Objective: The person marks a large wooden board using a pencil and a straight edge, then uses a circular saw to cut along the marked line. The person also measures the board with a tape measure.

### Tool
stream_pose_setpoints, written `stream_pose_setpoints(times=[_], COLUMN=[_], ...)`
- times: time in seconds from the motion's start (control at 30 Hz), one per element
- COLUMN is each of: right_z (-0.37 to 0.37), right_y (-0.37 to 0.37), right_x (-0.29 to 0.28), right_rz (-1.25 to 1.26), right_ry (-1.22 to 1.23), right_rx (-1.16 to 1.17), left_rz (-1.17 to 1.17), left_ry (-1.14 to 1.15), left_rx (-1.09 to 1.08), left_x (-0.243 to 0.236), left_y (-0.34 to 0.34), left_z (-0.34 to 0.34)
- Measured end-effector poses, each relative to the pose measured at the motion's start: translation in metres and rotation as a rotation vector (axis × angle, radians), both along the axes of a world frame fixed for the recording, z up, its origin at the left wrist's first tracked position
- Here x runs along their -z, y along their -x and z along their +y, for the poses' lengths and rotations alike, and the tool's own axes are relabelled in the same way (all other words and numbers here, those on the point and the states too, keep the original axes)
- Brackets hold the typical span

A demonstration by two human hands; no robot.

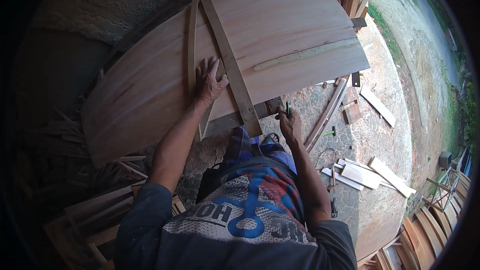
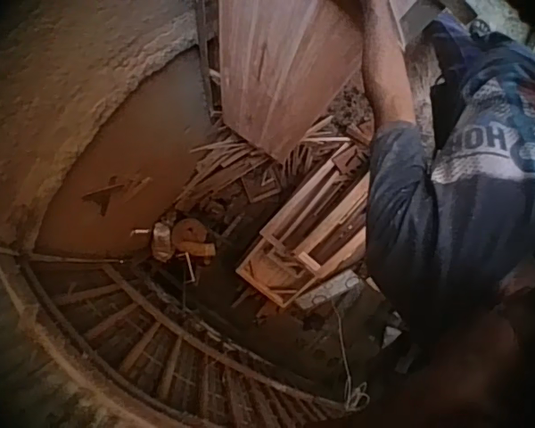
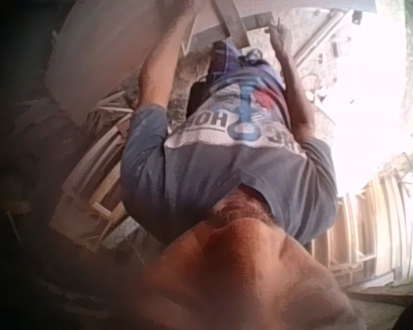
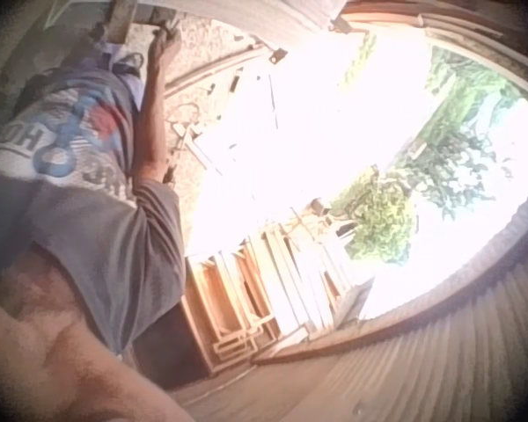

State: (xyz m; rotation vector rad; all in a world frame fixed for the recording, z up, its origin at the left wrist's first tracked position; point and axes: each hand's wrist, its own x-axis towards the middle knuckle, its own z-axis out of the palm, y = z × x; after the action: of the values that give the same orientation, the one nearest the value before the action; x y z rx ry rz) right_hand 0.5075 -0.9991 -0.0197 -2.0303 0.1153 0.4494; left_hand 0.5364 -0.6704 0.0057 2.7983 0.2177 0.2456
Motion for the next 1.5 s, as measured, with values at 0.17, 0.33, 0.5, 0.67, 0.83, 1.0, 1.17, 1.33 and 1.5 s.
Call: stream_pose_setpoints(times=[0.17,0.33,0.5,0.67,0.83,1.0,1.17,1.33,1.5], right_z=[-0.005,-0.004,-0.006,-0.007,0.042,0.150,0.257,0.317,0.349], right_y=[-0.002,-0.001,-0.004,-0.008,-0.077,-0.190,-0.304,-0.373,-0.391], right_x=[0.000,-0.008,-0.007,-0.031,-0.095,-0.100,-0.072,-0.056,-0.043], right_rz=[0.027,0.033,0.033,-0.229,-0.258,-0.226,-0.573,-0.768,-0.757], right_ry=[0.009,0.025,0.058,0.253,-0.052,-0.445,-0.409,-0.122,-0.137], right_rx=[-0.030,-0.030,-0.056,-0.104,0.036,-0.150,-0.289,-0.406,-0.446], left_rz=[-0.010,-0.035,-0.006,0.034,0.024,0.082,0.014,0.064,0.087], left_ry=[-0.044,0.004,-0.025,-0.092,-0.083,-0.097,-0.043,-0.060,-0.060], left_rx=[0.025,0.048,0.050,0.052,0.082,0.117,0.137,0.130,0.130], left_x=[0.006,0.013,0.008,0.004,-0.004,-0.025,-0.014,-0.024,-0.028], left_y=[0.000,-0.001,-0.002,0.001,0.003,-0.001,0.000,-0.001,0.001], left_z=[0.003,0.008,0.004,0.002,0.002,0.002,0.003,0.000,0.007])
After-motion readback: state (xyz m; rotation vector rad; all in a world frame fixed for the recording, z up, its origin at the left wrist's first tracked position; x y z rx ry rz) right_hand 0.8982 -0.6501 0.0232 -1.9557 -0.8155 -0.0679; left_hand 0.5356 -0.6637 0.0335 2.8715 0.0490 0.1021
